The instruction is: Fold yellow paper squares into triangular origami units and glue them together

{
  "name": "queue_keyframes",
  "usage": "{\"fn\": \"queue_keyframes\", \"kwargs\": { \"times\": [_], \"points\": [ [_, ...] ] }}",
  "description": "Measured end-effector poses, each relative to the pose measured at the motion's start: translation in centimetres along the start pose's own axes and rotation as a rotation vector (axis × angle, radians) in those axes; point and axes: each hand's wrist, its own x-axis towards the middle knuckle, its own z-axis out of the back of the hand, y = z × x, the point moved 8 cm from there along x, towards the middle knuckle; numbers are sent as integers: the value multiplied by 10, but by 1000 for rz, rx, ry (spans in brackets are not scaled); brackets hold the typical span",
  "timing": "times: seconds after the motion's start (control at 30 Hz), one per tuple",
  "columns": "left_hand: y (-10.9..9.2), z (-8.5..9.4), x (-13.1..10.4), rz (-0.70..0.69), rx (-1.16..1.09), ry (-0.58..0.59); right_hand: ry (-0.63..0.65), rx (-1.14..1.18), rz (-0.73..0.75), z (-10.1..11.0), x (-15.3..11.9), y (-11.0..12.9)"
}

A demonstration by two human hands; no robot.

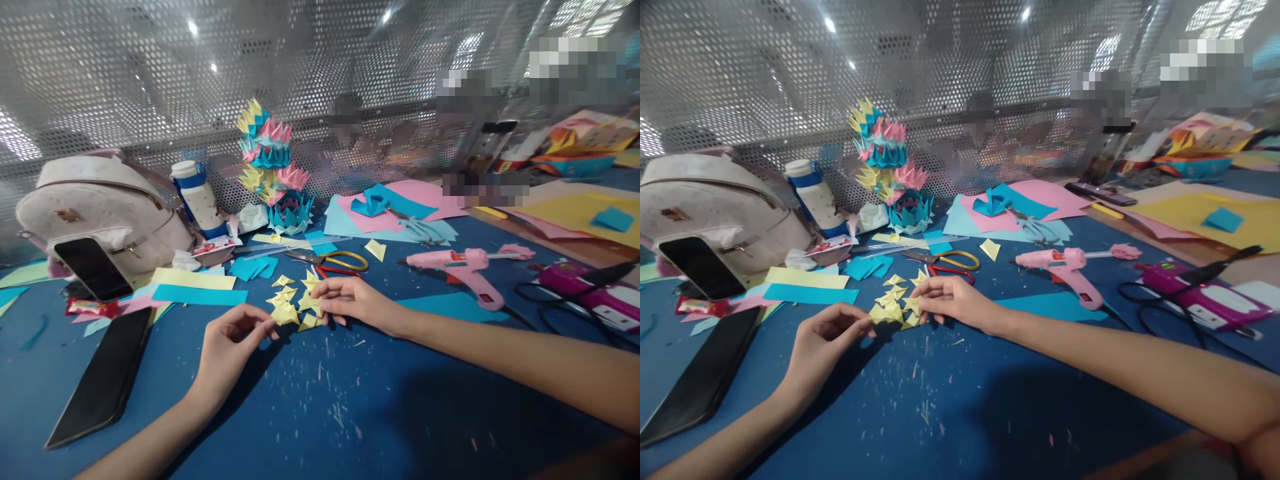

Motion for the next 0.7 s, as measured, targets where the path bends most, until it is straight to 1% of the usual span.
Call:
{"fn": "queue_keyframes", "kwargs": {
  "times": [0.1,0.27,0.47,0.63,0.7],
  "points": [
    [-1,0,0,5,17,5,-1,53,-13,0,-1,-4],
    [-2,-1,1,2,35,9,1,73,-24,-1,-3,-6],
    [-2,0,1,2,50,0,42,122,52,-2,-6,1],
    [-2,0,0,1,61,-2,105,13,93,-7,-6,5],
    [-3,0,0,0,60,-1,113,2,107,-9,-8,7]
  ]
}}
